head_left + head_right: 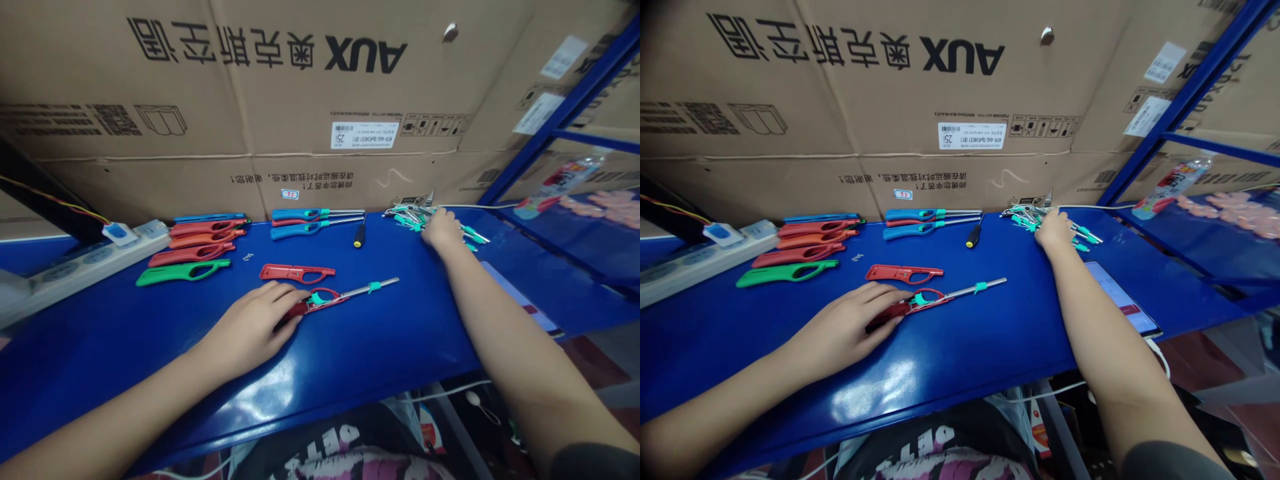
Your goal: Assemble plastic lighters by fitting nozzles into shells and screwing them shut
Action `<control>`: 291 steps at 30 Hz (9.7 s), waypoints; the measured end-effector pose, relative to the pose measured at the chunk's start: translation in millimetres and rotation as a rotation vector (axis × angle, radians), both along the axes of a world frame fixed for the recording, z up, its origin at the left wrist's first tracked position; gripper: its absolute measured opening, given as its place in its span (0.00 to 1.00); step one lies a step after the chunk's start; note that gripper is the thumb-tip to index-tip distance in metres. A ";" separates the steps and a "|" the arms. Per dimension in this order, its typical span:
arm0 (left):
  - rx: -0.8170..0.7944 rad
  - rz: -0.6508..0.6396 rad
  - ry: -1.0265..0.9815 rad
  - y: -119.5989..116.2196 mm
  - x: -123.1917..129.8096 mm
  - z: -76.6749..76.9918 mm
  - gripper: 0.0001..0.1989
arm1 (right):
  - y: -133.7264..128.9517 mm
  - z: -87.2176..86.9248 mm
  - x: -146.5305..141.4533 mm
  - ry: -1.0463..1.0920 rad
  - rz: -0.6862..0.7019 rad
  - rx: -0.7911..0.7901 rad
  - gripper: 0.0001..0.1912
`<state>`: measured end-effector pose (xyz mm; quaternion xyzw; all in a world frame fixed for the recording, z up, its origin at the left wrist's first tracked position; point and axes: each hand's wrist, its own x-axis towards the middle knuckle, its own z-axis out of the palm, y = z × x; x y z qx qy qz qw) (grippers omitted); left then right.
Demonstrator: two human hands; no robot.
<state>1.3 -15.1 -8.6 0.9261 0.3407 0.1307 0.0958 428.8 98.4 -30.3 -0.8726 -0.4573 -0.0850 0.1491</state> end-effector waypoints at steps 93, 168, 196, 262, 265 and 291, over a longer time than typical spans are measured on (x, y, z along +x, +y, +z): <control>-1.185 0.323 -0.778 11.2 10.2 1.2 0.22 | -88.7 6.9 -180.3 1.371 1.236 -0.452 0.20; -0.928 0.273 -0.545 4.5 14.8 4.6 0.20 | -93.9 12.5 -181.6 1.238 1.287 -0.434 0.18; -0.916 0.302 -0.618 0.7 18.6 2.3 0.20 | -90.2 10.7 -187.8 1.413 1.139 -0.373 0.21; -0.108 0.103 -0.226 7.9 -0.2 -1.1 0.12 | -75.4 5.1 -177.0 1.219 1.207 -0.307 0.16; -0.101 0.097 -0.185 10.0 -0.4 -1.6 0.11 | -75.2 4.7 -175.7 1.205 1.215 -0.314 0.14; -0.067 0.086 -0.079 8.2 -2.0 0.7 0.11 | -73.0 8.4 -173.6 1.168 1.259 -0.297 0.12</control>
